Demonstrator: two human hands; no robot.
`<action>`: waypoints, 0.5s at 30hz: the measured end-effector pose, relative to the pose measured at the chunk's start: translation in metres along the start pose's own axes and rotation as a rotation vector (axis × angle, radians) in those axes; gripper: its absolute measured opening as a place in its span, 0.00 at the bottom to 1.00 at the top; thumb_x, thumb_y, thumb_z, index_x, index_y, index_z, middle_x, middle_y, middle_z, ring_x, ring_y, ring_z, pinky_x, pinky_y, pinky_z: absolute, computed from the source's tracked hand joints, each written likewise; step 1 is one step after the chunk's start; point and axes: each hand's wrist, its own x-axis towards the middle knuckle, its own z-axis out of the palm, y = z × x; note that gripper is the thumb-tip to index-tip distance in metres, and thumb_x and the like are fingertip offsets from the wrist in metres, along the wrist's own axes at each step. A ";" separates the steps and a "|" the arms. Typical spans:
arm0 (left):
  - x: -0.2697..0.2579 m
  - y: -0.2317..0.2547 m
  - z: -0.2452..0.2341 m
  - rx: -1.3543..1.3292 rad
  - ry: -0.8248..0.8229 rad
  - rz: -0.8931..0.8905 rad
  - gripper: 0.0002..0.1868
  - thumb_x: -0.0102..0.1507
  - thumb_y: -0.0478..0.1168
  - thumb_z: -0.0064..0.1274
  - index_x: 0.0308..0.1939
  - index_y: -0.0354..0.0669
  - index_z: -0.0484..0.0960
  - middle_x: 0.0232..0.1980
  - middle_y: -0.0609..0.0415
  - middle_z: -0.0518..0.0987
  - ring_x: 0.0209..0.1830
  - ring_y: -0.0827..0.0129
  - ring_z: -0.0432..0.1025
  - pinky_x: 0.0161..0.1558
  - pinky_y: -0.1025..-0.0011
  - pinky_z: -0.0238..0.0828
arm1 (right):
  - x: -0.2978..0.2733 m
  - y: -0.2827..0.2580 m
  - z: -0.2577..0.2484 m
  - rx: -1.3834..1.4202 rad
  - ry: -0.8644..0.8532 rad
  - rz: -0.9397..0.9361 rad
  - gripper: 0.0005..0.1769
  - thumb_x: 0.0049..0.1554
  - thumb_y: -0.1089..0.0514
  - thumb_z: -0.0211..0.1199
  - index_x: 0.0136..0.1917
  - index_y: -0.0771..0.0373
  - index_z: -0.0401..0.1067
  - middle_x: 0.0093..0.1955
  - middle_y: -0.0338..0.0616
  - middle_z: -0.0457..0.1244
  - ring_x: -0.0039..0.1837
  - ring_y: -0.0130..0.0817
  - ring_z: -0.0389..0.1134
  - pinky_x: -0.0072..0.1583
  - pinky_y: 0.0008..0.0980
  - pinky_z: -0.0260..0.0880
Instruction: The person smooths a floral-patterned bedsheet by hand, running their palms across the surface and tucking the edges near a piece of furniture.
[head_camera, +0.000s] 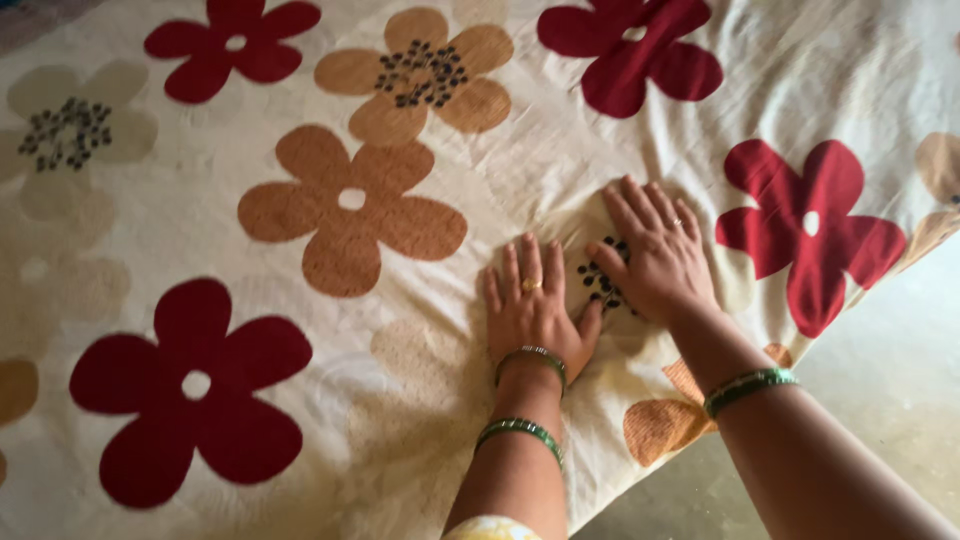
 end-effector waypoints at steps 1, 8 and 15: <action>0.000 0.000 -0.001 0.005 0.016 0.004 0.48 0.58 0.65 0.48 0.77 0.47 0.57 0.81 0.44 0.51 0.81 0.50 0.44 0.76 0.47 0.34 | -0.002 0.001 -0.003 0.005 0.000 -0.021 0.42 0.60 0.34 0.54 0.81 0.53 0.55 0.84 0.46 0.46 0.84 0.46 0.43 0.79 0.50 0.36; -0.003 -0.001 0.001 -0.028 0.104 0.041 0.47 0.58 0.63 0.49 0.76 0.43 0.58 0.81 0.41 0.53 0.80 0.47 0.47 0.75 0.45 0.37 | -0.042 0.073 -0.032 0.061 0.092 0.577 0.41 0.62 0.37 0.53 0.82 0.54 0.54 0.84 0.50 0.46 0.84 0.51 0.44 0.78 0.49 0.39; -0.002 -0.001 0.000 -0.065 0.094 0.038 0.48 0.57 0.63 0.50 0.75 0.42 0.60 0.79 0.40 0.54 0.79 0.44 0.47 0.74 0.44 0.38 | -0.098 0.143 0.007 0.396 0.388 1.247 0.47 0.60 0.31 0.56 0.81 0.57 0.52 0.78 0.61 0.52 0.77 0.56 0.53 0.75 0.48 0.51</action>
